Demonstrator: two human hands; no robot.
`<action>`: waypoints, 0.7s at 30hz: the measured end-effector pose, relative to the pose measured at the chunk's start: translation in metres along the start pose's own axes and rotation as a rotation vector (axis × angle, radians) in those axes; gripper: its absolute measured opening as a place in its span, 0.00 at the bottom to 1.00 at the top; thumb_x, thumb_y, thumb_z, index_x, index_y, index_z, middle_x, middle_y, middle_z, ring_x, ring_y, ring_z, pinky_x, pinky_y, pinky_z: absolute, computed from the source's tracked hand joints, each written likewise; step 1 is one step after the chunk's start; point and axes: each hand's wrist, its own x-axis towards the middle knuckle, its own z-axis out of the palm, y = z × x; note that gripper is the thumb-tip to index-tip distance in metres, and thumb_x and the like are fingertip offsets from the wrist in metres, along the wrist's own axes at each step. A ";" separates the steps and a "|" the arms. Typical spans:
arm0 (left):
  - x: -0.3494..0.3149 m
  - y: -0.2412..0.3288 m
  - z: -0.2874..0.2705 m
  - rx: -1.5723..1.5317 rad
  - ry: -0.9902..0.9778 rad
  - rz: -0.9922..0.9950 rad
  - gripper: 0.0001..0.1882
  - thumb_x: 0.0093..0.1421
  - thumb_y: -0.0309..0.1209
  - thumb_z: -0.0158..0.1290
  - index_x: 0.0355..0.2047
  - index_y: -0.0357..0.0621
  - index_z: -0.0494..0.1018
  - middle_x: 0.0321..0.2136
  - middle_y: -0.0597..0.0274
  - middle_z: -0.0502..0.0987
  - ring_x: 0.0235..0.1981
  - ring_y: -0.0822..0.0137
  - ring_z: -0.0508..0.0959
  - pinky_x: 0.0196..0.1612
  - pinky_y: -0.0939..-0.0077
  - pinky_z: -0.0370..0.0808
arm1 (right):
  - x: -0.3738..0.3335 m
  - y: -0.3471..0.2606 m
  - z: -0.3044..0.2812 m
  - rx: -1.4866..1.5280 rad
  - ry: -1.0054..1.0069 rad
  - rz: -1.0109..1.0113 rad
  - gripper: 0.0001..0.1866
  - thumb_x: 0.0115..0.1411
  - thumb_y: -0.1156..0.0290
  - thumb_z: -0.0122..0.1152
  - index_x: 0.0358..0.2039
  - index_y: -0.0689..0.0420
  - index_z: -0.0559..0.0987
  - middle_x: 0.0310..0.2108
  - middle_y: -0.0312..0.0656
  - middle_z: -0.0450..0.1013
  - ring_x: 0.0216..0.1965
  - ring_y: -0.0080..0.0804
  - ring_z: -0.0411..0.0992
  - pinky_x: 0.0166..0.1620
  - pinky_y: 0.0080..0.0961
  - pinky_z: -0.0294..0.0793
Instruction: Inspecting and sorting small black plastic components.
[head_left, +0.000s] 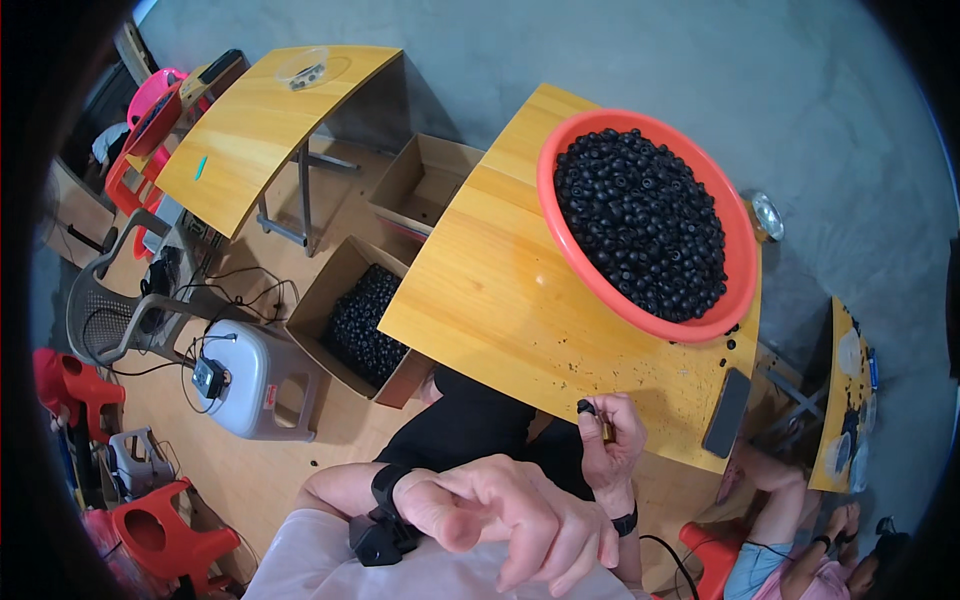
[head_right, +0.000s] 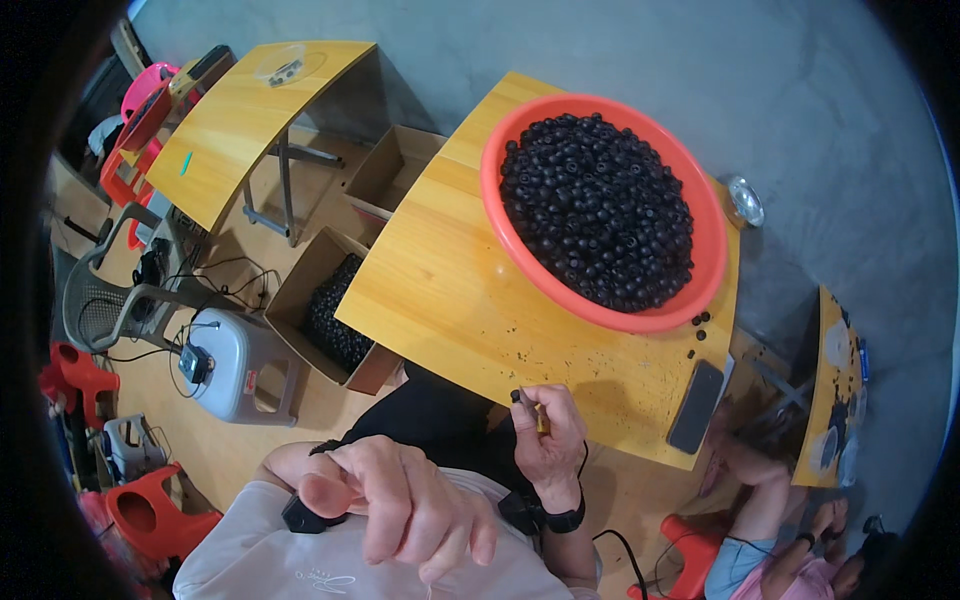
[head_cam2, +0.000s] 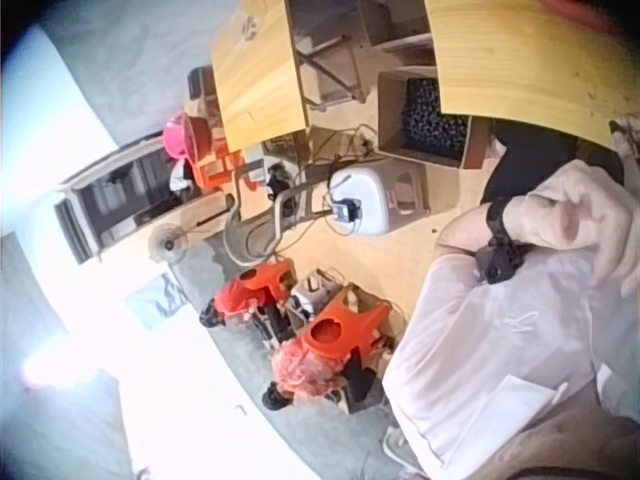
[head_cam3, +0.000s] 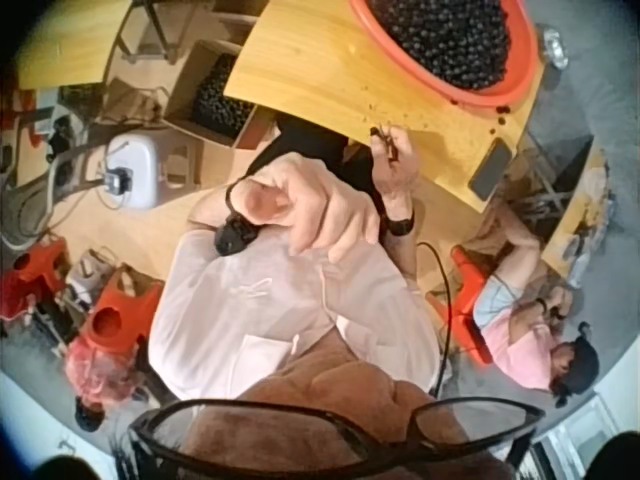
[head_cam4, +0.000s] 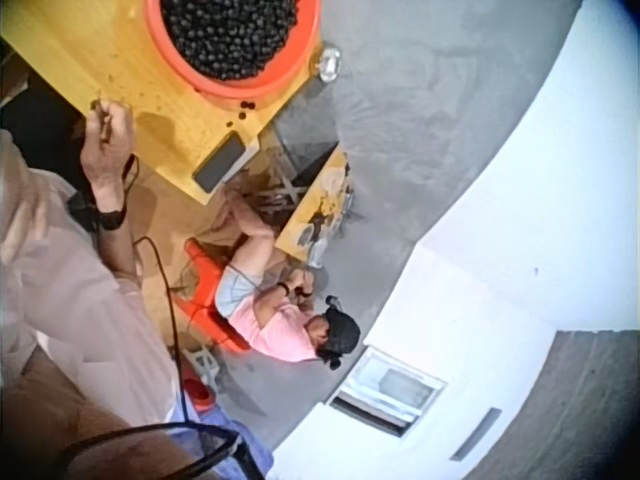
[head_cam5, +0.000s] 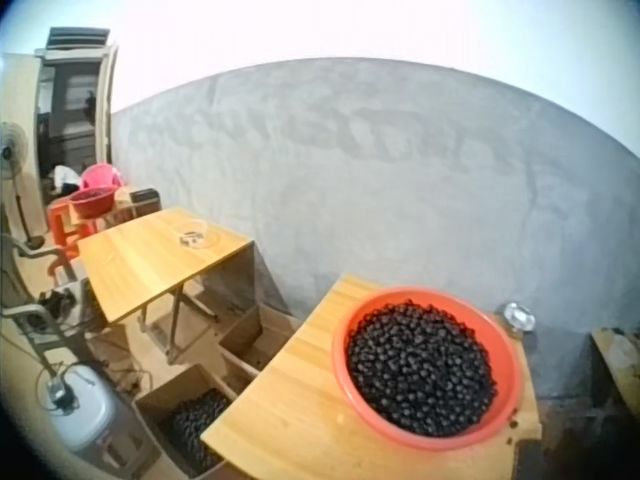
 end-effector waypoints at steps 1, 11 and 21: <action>0.002 0.000 -0.001 0.012 -0.026 0.012 0.33 0.64 0.55 0.34 0.19 0.39 0.69 0.18 0.58 0.67 0.24 0.57 0.72 0.44 0.48 0.62 | 0.000 0.000 -0.001 -0.002 0.003 -0.001 0.04 0.54 0.78 0.57 0.30 0.62 0.72 0.25 0.36 0.66 0.26 0.21 0.63 0.32 0.16 0.63; 0.037 0.038 0.018 0.577 0.054 0.317 0.09 0.58 0.34 0.55 0.23 0.47 0.70 0.20 0.66 0.70 0.23 0.67 0.73 0.41 0.60 0.68 | 0.006 0.001 -0.013 -0.013 0.024 -0.066 0.06 0.51 0.81 0.59 0.30 0.60 0.72 0.24 0.42 0.69 0.23 0.32 0.69 0.27 0.21 0.66; 0.062 0.062 0.072 1.076 0.328 0.806 0.15 0.35 0.30 0.67 0.08 0.55 0.68 0.16 0.68 0.66 0.29 0.72 0.64 0.44 0.76 0.56 | 0.015 0.002 -0.026 0.020 0.001 -0.108 0.05 0.52 0.79 0.59 0.29 0.60 0.72 0.25 0.40 0.68 0.23 0.26 0.65 0.28 0.19 0.64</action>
